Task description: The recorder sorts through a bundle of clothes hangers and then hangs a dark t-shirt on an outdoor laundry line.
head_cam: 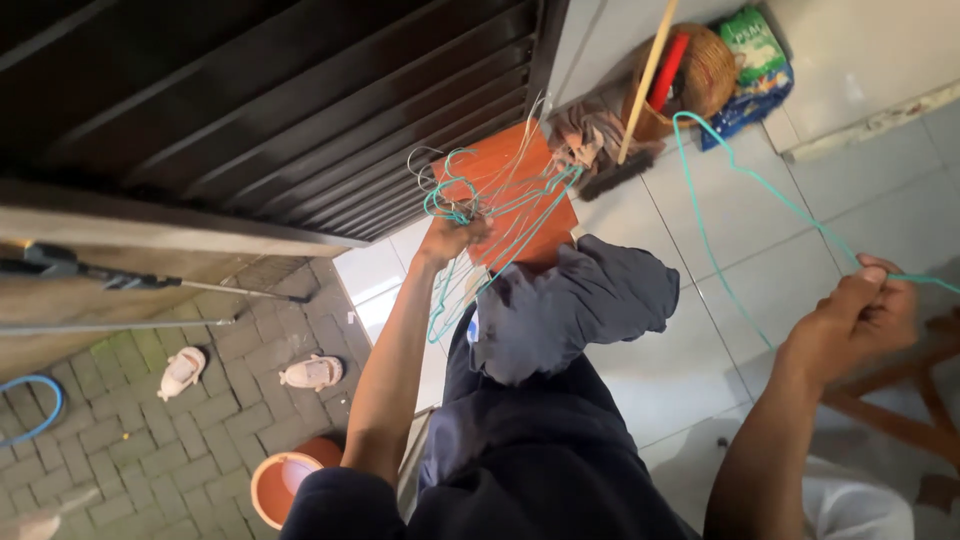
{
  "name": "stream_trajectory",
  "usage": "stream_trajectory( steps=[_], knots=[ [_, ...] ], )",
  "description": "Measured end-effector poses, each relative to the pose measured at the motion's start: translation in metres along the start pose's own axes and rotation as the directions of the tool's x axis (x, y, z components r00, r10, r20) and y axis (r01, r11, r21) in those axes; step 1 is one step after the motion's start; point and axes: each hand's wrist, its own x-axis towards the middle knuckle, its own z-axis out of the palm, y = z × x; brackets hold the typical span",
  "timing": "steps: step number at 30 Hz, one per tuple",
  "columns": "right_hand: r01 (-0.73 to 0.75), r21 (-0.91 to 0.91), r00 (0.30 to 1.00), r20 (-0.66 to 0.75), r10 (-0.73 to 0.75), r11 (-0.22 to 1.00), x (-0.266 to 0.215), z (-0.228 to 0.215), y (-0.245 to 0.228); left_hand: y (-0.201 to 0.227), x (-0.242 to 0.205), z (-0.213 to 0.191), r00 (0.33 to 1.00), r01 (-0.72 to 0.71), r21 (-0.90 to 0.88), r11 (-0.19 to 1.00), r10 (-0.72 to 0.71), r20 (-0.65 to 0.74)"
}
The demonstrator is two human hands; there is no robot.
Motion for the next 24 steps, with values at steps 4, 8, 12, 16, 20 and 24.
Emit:
stream_trajectory(
  steps=[4,8,12,16,20,24],
  knots=[
    [-0.162,-0.048,0.982,-0.103,0.156,0.986,0.000,0.025,-0.038,-0.007,0.036,-0.018,0.998,-0.022,0.013,1.000,0.022,0.056],
    [-0.020,-0.194,0.999,0.041,0.028,0.981,-0.010,0.033,-0.035,-0.013,0.060,-0.030,0.997,-0.035,0.076,0.996,0.030,0.074],
    [-0.331,-0.138,0.925,0.146,0.350,0.933,-0.008,0.082,-0.081,-0.012,0.087,-0.040,0.994,0.066,0.119,0.991,-0.076,0.080],
    [-0.668,0.123,0.745,0.113,0.658,0.734,-0.014,0.134,-0.060,-0.007,0.105,-0.044,0.987,0.144,0.043,0.989,-0.147,0.073],
    [-0.756,0.347,0.627,0.139,0.766,0.556,-0.034,0.199,0.001,-0.019,0.120,-0.060,0.995,0.024,0.215,0.976,-0.043,0.086],
    [-0.826,0.494,0.390,0.151,0.909,0.272,-0.083,0.278,0.121,-0.033,0.113,-0.075,0.991,-0.116,0.676,0.728,0.134,0.025]
  ],
)
